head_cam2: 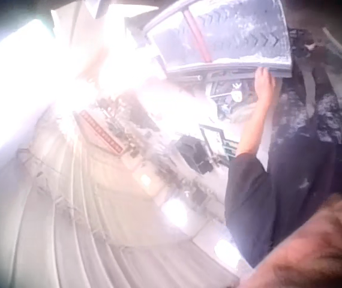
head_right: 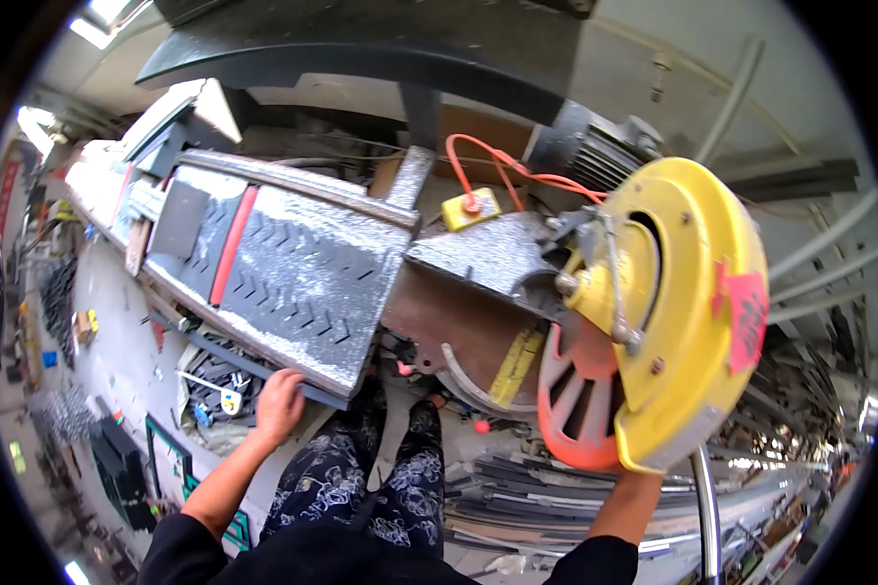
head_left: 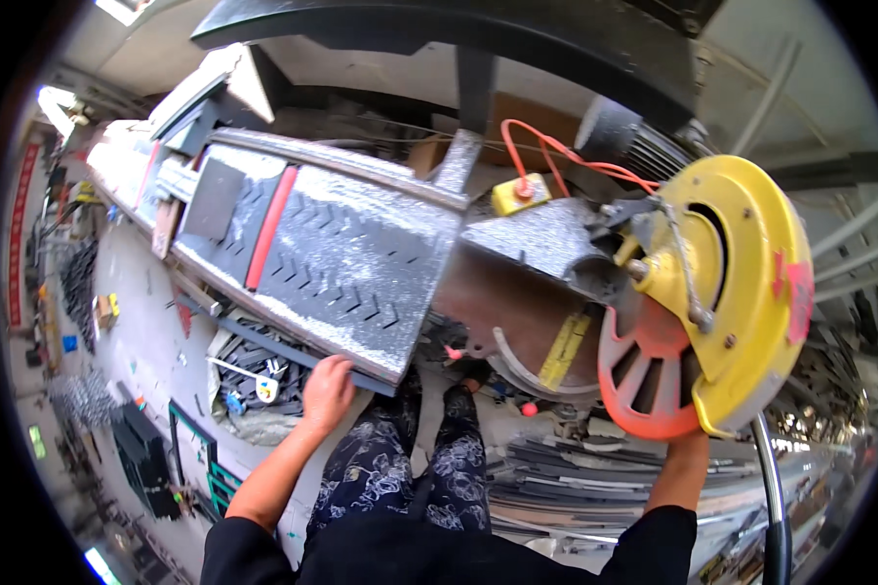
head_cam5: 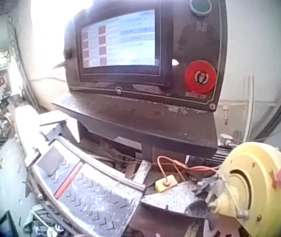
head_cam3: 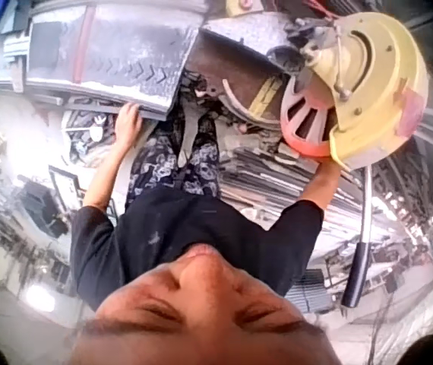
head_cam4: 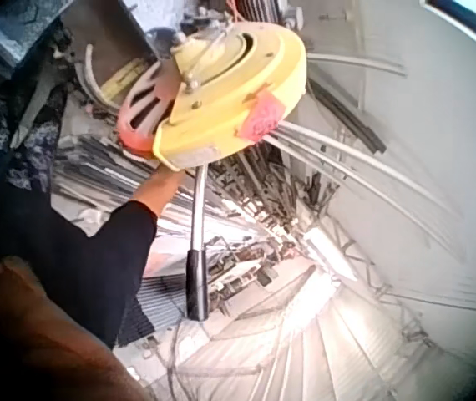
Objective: The person positions metal strips on a cutting machine and uses a circular saw to cut them, then interacts with a control panel. They move green window frames from a stack on the workshop floor by hand.
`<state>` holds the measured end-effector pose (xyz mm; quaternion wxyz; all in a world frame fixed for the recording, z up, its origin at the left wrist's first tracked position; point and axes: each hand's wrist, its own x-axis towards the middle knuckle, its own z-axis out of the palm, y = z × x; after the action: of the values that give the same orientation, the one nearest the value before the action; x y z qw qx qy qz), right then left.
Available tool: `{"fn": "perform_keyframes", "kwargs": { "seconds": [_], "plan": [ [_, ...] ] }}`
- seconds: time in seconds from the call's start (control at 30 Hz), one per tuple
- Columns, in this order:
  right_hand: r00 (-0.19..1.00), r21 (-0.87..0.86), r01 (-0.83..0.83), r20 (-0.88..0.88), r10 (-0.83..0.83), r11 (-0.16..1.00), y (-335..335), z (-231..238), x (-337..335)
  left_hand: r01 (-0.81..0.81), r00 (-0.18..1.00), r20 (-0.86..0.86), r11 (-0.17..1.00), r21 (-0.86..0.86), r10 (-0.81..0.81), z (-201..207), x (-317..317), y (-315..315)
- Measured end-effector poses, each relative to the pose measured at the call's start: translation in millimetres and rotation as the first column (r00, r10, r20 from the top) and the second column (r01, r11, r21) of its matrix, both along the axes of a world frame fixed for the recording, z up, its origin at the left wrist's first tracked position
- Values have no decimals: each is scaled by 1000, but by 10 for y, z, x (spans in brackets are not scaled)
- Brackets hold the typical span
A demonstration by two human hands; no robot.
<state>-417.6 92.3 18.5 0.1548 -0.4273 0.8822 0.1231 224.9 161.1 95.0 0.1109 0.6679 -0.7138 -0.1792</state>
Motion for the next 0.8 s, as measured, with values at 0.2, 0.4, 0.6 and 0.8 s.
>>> {"fn": "perform_keyframes", "kwargs": {
  "seconds": [0.2, 0.4, 0.6, 0.8],
  "plan": [
    [994, 16, -103, -27, 104, 995, -12, -96, 293, 148, 962, -210, 980, -135, -175, 131, -826, -375],
    [888, -148, -453, 16, 461, 879, -112, -303, 1231, 480, 848, -5, 770, -420, -531, 228, -1933, -948],
    [805, -255, -511, 192, 561, 821, -728, 337, 3273, 463, 883, 48, 883, 69, -467, -690, -1721, -1614],
    [727, -668, -316, 286, 624, 674, -938, 181, 4031, 484, 868, 226, 854, -193, -441, -994, -259, -2181]
  ]
}}
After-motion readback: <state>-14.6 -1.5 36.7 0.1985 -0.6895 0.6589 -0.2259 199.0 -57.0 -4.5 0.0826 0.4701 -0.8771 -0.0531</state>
